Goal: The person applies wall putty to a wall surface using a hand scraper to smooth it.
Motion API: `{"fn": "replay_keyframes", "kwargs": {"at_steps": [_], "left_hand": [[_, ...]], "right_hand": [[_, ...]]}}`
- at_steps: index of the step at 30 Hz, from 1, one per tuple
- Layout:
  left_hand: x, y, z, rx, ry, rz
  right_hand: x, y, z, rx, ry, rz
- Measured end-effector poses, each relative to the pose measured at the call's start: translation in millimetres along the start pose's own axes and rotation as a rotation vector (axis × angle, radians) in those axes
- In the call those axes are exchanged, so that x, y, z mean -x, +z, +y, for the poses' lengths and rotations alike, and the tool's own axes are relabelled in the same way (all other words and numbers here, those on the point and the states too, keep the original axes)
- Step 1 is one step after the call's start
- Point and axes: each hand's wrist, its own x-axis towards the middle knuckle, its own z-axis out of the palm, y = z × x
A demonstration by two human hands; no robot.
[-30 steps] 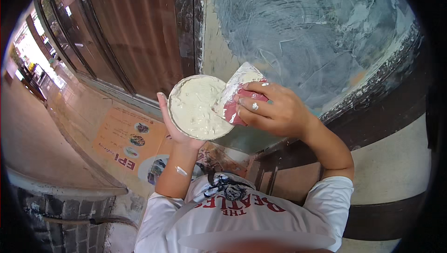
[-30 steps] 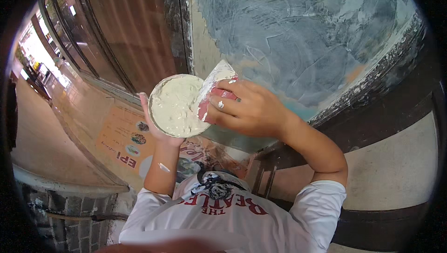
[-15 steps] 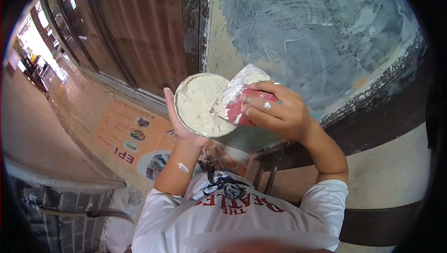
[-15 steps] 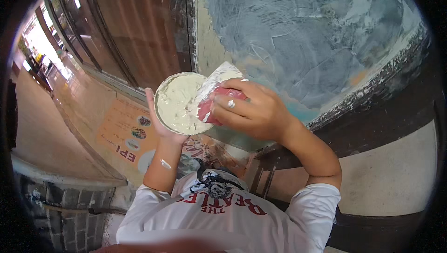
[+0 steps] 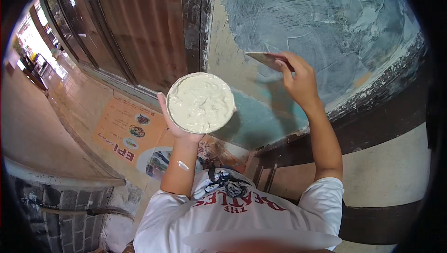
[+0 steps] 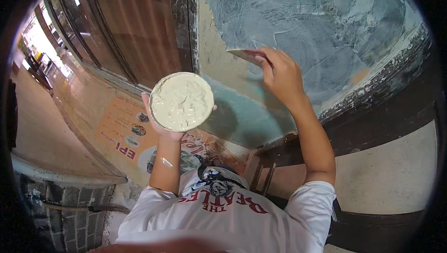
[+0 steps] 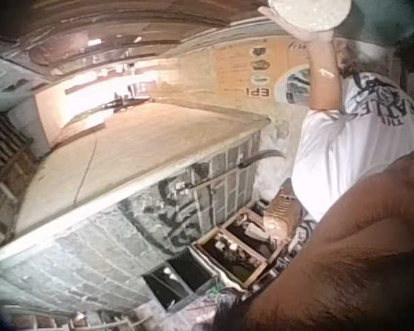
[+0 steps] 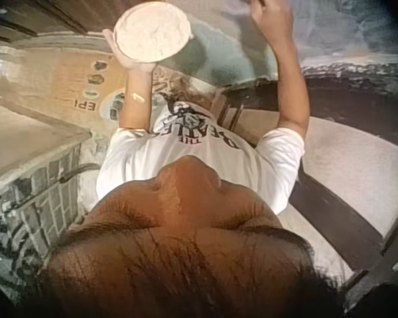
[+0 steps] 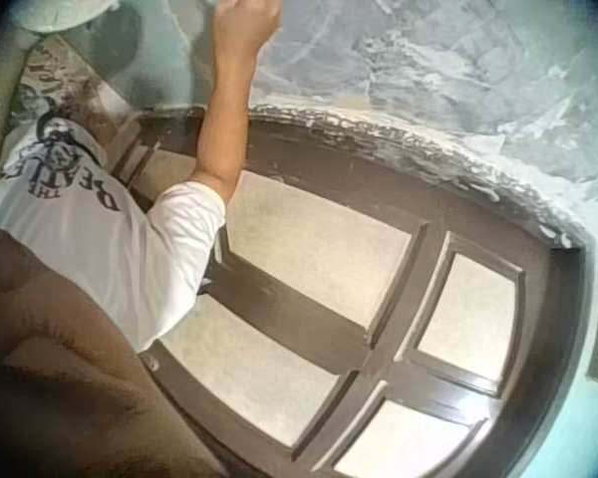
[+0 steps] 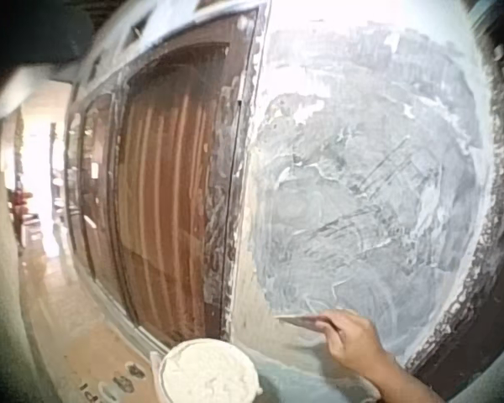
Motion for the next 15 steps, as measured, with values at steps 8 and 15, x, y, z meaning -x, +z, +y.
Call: {"fn": "replay_keyframes", "kwargs": {"at_steps": [8, 15], "left_hand": [[8, -13, 16, -0.130, 0.232, 0.292], [16, -15, 25, -0.073, 0.173, 0.075]], "right_hand": [[11, 57, 38, 0.140, 0.284, -0.223], [13, 83, 48, 0.244, 0.294, -0.288]]}}
